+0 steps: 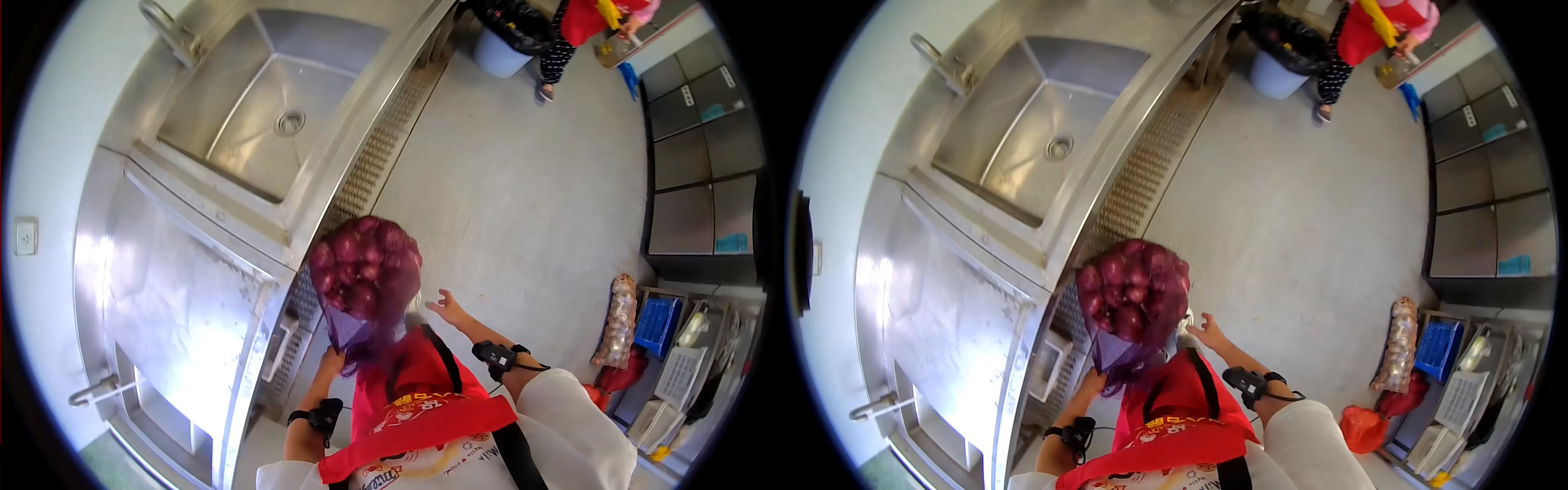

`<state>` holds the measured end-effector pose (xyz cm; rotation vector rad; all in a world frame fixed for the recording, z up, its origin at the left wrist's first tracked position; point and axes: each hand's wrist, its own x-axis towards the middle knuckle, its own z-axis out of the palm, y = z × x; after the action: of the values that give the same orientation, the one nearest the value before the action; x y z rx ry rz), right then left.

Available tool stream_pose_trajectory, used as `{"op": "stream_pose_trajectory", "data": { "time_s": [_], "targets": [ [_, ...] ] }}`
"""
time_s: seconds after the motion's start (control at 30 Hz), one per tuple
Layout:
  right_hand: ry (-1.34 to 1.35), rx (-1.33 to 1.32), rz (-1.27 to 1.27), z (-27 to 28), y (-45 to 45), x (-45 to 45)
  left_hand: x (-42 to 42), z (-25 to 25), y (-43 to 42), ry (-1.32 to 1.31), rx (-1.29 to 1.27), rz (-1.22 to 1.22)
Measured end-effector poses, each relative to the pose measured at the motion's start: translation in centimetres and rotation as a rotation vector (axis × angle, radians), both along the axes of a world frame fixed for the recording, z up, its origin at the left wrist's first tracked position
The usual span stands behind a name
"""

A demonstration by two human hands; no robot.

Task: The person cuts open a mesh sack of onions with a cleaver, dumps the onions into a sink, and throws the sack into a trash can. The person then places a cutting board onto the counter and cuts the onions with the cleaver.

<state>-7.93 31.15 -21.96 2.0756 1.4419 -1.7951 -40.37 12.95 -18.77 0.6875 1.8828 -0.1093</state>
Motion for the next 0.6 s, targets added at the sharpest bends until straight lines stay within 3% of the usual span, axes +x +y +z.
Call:
{"op": "stream_pose_trajectory", "data": {
  "time_s": [0.17,0.3,0.33,0.43,0.47,0.5,0.53,0.57,0.6],
  "targets": [
    [0.010,-0.159,-0.219,-6.1,-1.4,-4.4,1.8,-3.8,-2.1,-0.184,0.120,0.156],
    [0.032,-0.371,-0.313,0.3,1.4,-10.2,2.2,-2.0,-1.3,-0.181,0.106,0.112],
    [-0.030,-0.182,-0.370,-4.1,-0.8,-10.9,1.6,-4.5,-2.9,-0.224,0.149,0.174],
    [-0.106,-0.126,-0.238,-14.1,-4.4,-9.2,0.4,-6.3,-3.6,0.006,0.123,0.333],
    [-0.127,0.035,-0.304,-13.9,-5.3,-9.5,-0.8,-7.6,-3.4,-0.045,0.183,0.580],
    [-0.073,-0.003,-0.375,-13.3,-6.4,-9.4,-1.5,-9.2,-3.1,0.006,0.257,0.730],
    [-0.018,-0.037,-0.443,-12.1,-6.8,-9.1,-1.9,-6.8,0.1,0.182,0.380,0.650],
    [0.043,-0.060,-0.511,-11.4,-6.5,-9.0,-2.4,-6.6,2.0,0.161,0.413,0.763],
    [0.003,0.008,-0.406,-11.0,-6.8,-8.8,-2.9,-7.5,3.5,0.152,0.468,0.800]
  ]
}}
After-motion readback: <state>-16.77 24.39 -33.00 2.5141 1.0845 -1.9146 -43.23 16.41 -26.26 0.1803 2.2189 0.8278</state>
